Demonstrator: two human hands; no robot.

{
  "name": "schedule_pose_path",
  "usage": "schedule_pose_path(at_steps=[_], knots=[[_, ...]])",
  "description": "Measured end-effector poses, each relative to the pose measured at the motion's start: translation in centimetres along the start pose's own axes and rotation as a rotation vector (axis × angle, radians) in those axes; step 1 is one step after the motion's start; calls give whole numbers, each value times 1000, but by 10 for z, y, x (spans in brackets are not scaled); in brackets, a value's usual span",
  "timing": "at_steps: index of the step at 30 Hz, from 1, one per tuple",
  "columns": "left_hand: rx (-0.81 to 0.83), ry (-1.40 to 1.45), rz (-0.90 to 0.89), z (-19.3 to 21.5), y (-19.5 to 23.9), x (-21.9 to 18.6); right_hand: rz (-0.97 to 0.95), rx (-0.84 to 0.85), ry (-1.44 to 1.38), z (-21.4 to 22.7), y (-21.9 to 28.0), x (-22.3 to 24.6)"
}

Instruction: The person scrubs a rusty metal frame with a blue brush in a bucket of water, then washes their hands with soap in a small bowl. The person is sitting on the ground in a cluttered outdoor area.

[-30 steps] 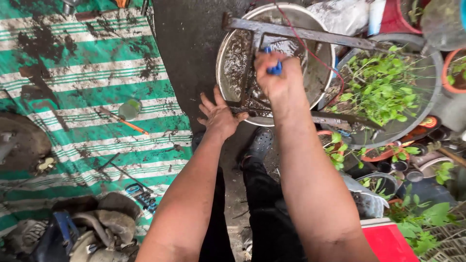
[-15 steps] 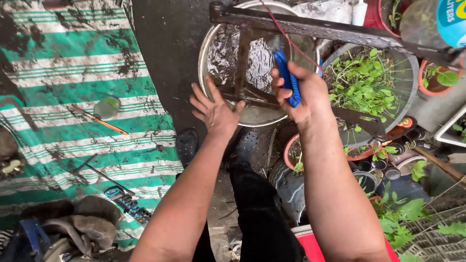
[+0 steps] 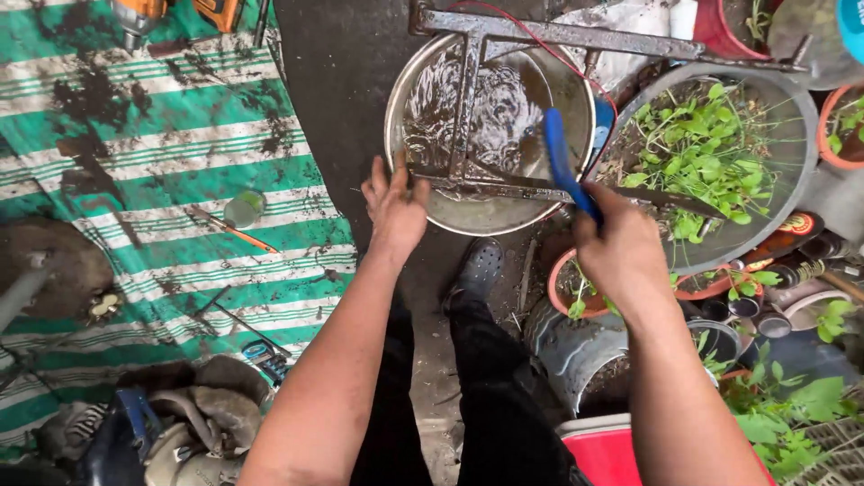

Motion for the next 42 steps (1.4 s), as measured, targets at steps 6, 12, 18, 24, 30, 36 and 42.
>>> schedule_pose_path(at_steps=[6,12,18,24,30,36,42], knots=[[-127,-335,-306,11,-3,48,-108,89,153,-38,49,-54],[-32,-599,-637,6,-52,55,-45,142,274,-160,7,-62],[-11,-614,-734,28,-53,46,201,-189,539,-279,-99,-26],[-14,-584,-855,15,-61,60,139,-155,509,-278,-93,-29],[-48,-442,-808,6,-57,67,71,-180,561,-207,-70,-9],[198,-379,-554,-14,-54,64,-213,-29,901,-23,80,59],[126,-358,-697,-15,-66,65,237,-119,1141,-24,46,188]])
Point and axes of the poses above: each hand's wrist, its own y-axis away from the middle knuckle, its own z-axis out of the back of the hand, x = y × z, the point moved 2 cm from there along -y, towards the middle knuckle, and after that the axes turned 15 degrees about -z, right-handed, at the moved point
